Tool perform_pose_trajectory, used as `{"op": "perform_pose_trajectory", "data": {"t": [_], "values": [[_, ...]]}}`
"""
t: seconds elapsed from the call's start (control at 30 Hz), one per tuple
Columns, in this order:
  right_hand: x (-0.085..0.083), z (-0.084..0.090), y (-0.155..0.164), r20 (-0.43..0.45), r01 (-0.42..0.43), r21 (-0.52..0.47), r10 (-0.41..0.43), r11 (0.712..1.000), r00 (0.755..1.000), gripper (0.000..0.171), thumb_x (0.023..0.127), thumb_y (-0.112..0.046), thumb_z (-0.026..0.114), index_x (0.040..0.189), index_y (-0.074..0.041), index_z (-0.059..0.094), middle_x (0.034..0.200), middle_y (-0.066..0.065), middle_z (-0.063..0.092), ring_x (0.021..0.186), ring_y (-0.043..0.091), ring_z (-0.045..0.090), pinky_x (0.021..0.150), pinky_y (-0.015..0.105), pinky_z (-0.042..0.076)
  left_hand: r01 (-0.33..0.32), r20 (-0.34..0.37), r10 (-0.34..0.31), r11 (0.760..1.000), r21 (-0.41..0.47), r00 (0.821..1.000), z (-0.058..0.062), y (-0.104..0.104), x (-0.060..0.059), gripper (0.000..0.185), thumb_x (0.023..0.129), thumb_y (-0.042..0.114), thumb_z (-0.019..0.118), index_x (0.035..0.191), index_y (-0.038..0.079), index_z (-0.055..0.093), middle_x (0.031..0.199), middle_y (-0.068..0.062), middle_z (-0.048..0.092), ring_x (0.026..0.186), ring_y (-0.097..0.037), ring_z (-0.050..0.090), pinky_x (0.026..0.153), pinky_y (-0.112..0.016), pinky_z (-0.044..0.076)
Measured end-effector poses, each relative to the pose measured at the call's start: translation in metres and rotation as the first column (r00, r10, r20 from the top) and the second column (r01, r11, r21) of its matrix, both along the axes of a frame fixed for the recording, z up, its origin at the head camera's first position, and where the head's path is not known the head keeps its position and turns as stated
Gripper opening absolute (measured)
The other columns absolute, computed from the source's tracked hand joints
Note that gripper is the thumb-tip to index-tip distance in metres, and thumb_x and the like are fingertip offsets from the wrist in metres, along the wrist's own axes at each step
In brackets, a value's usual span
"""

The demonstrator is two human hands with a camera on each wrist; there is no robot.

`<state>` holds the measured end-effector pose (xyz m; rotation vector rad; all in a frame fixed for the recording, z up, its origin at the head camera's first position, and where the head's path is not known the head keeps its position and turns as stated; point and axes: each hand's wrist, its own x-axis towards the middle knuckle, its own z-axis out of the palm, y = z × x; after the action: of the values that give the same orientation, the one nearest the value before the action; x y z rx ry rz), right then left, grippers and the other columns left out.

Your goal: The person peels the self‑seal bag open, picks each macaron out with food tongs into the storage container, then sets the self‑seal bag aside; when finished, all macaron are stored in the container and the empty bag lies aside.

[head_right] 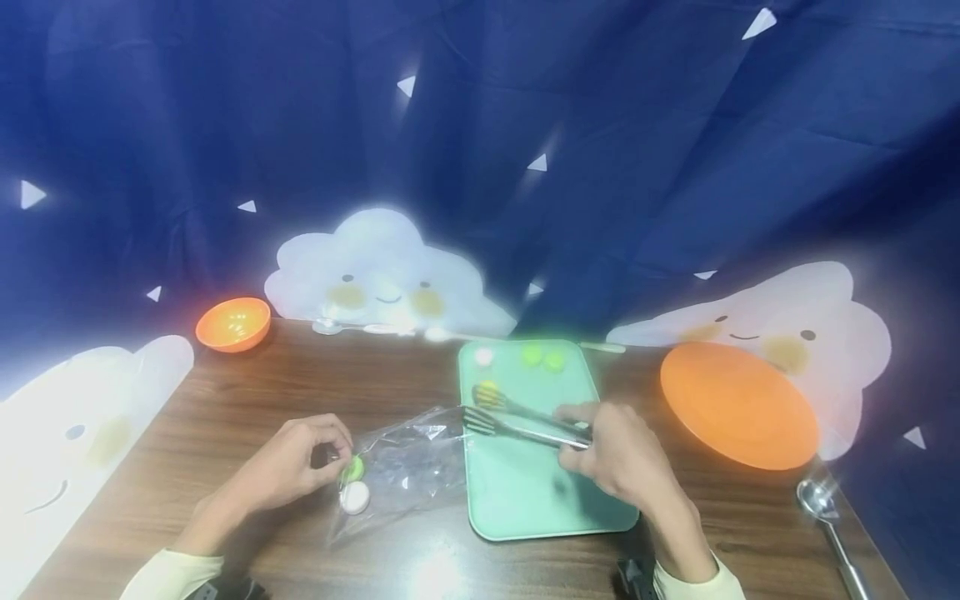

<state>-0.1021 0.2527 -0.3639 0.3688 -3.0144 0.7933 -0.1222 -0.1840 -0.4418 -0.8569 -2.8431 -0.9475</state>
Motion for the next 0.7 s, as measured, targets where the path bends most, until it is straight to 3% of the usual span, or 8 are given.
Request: {"op": "perform_pose_trajectory", "data": {"t": [0.1, 0.33, 0.53, 0.7], "values": [[0.005, 0.002, -0.009, 0.040, -0.050, 0.033, 0.049, 0.998, 0.998, 0.044, 0.075, -0.012, 0.085, 0.116, -0.024, 0.082, 0.100, -0.002, 0.076, 0.063, 0.006, 0.050, 0.054, 0.025, 0.041, -0.002, 0.006, 0.002, 1.000, -0.005, 1.000, 0.001, 0.000, 0.000, 0.022, 0.091, 0.012, 0.079, 0.078, 0.029, 0.073, 0.097, 0.015, 0.070, 0.093, -0.004, 0.067, 0.082, -0.031, 0.059], [0.005, -0.007, -0.028, 0.030, -0.205, 0.079, 0.204, 0.975, 0.979, 0.041, 0.078, -0.016, 0.087, 0.117, -0.026, 0.081, 0.118, -0.005, 0.081, 0.097, 0.008, 0.068, 0.079, 0.030, 0.055, -0.005, 0.016, 0.005, 1.000, -0.004, 1.000, 0.002, 0.001, 0.001, 0.023, 0.092, 0.013, 0.078, 0.078, 0.029, 0.073, 0.098, 0.016, 0.070, 0.094, -0.004, 0.067, 0.082, -0.033, 0.059], [0.002, -0.025, -0.050, -0.010, -0.381, -0.033, 0.381, 0.924, 0.924, 0.040, 0.076, -0.010, 0.080, 0.114, -0.022, 0.079, 0.101, -0.010, 0.077, 0.081, 0.003, 0.061, 0.071, 0.021, 0.049, 0.006, 0.018, -0.006, 1.000, 0.005, 1.000, 0.001, 0.003, 0.001, 0.022, 0.093, 0.013, 0.077, 0.079, 0.029, 0.074, 0.098, 0.017, 0.070, 0.093, -0.002, 0.067, 0.083, -0.035, 0.060], [0.002, -0.039, -0.073, 0.009, -0.416, -0.070, 0.418, 0.906, 0.908, 0.041, 0.075, -0.009, 0.078, 0.115, -0.020, 0.080, 0.103, -0.008, 0.078, 0.081, 0.004, 0.060, 0.072, 0.020, 0.049, 0.014, 0.024, -0.014, 1.000, 0.006, 1.000, 0.003, 0.003, 0.002, 0.022, 0.095, 0.012, 0.076, 0.079, 0.028, 0.075, 0.098, 0.016, 0.070, 0.094, -0.004, 0.067, 0.084, -0.036, 0.060]]}}
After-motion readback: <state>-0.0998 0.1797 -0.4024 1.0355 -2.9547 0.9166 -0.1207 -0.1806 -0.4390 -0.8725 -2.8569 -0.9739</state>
